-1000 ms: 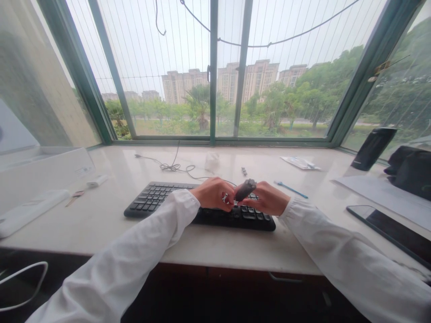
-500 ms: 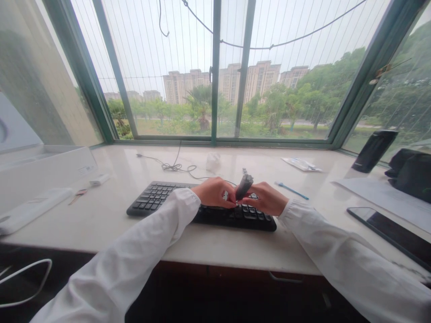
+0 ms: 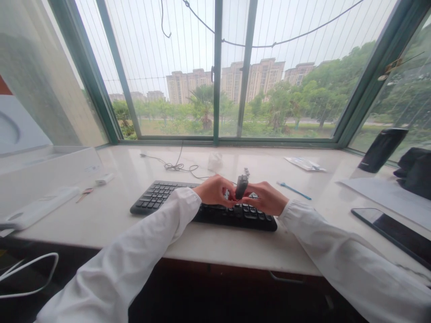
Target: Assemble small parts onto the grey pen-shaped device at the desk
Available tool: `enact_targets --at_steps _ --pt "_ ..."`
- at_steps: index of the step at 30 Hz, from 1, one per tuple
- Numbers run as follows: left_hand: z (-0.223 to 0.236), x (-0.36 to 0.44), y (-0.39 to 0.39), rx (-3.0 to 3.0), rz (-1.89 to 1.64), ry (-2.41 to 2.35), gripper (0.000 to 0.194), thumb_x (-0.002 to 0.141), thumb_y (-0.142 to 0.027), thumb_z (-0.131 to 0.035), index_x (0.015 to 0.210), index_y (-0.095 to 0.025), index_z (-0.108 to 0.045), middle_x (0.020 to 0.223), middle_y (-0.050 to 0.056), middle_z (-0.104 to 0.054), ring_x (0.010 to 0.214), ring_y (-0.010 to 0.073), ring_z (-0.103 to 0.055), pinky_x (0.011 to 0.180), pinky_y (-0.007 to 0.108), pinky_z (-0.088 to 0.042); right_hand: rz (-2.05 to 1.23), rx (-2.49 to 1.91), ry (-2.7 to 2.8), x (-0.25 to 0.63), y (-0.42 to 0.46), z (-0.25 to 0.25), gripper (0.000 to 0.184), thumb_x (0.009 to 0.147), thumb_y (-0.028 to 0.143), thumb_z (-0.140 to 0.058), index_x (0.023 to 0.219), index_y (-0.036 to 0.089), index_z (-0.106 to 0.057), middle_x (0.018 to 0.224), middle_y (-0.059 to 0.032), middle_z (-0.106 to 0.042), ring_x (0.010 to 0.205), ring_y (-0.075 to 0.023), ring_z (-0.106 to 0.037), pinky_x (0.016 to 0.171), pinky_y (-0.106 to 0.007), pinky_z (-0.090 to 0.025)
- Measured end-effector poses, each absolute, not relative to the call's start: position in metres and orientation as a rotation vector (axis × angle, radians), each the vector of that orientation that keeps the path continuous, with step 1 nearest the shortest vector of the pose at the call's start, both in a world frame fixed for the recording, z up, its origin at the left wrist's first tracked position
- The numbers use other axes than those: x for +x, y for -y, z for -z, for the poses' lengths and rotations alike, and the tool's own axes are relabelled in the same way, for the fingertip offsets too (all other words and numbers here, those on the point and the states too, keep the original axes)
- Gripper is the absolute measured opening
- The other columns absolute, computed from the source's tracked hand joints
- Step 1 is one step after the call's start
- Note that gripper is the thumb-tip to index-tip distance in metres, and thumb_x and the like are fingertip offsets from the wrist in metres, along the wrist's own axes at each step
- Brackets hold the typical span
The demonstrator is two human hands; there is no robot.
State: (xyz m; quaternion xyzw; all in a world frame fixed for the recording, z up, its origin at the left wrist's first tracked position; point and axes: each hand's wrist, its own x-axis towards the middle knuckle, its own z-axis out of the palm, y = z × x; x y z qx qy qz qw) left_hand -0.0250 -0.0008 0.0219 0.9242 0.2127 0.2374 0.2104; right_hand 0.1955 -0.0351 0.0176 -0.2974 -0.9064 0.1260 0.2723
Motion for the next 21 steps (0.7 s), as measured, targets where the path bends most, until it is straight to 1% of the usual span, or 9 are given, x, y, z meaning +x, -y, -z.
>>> enact_targets --at_steps 3,6,11,14,21 --pt "-0.0195 -0.023 0.0017 2.542 -0.664 -0.632 0.015 0.067 -0.027 -0.071 0.071 -0.013 -0.071 0.066 -0.001 -0.063 0.056 0.0061 -0.047 0.051 0.018 -0.032 -0.408 -0.789 2.406 0.1975 0.0319 -0.0184 0.028 0.086 0.044 -0.06 0.099 0.02 -0.068 0.082 -0.0031 -0.074 0.072 -0.0164 -0.068 0.069 -0.023 -0.049" --pt "-0.017 -0.0206 0.0017 2.526 -0.68 -0.636 0.014 0.067 -0.027 -0.07 0.071 -0.013 -0.07 0.064 -0.002 -0.062 0.057 0.0062 -0.046 0.053 0.017 -0.033 -0.559 -0.813 2.351 0.199 0.0283 -0.0188 0.031 0.082 0.045 -0.063 0.096 0.018 -0.068 0.084 -0.0044 -0.074 0.08 -0.0195 -0.07 0.074 -0.025 -0.051" --pt "-0.0155 -0.0185 0.0023 2.53 -0.694 -0.635 0.009 0.066 -0.022 -0.069 0.07 -0.014 -0.07 0.065 -0.003 -0.063 0.056 0.0057 -0.044 0.054 0.017 -0.034 -0.776 -0.886 2.28 0.1998 0.0254 -0.0161 0.037 0.081 0.043 -0.065 0.106 0.016 -0.059 0.084 -0.0049 -0.074 0.081 -0.0211 -0.07 0.074 -0.027 -0.053" --pt "-0.0159 -0.0185 0.0025 2.525 -0.687 -0.65 0.011 0.064 -0.022 -0.071 0.072 -0.015 -0.071 0.065 -0.003 -0.063 0.056 0.0056 -0.044 0.054 0.017 -0.034 -0.752 -0.873 2.319 0.1991 0.027 -0.0168 0.038 0.082 0.043 -0.064 0.107 0.016 -0.057 0.085 -0.0048 -0.074 0.079 -0.02 -0.07 0.072 -0.026 -0.053" --pt "-0.0168 -0.0181 0.0027 2.46 -0.621 -0.737 0.018 0.064 -0.03 -0.074 0.072 -0.015 -0.071 0.061 -0.003 -0.06 0.055 0.0062 -0.045 0.052 0.018 -0.032 -0.566 -0.841 2.432 0.1983 0.031 -0.0231 0.036 0.084 0.041 -0.062 0.113 0.019 -0.062 0.085 -0.0036 -0.075 0.072 -0.016 -0.068 0.067 -0.022 -0.049"
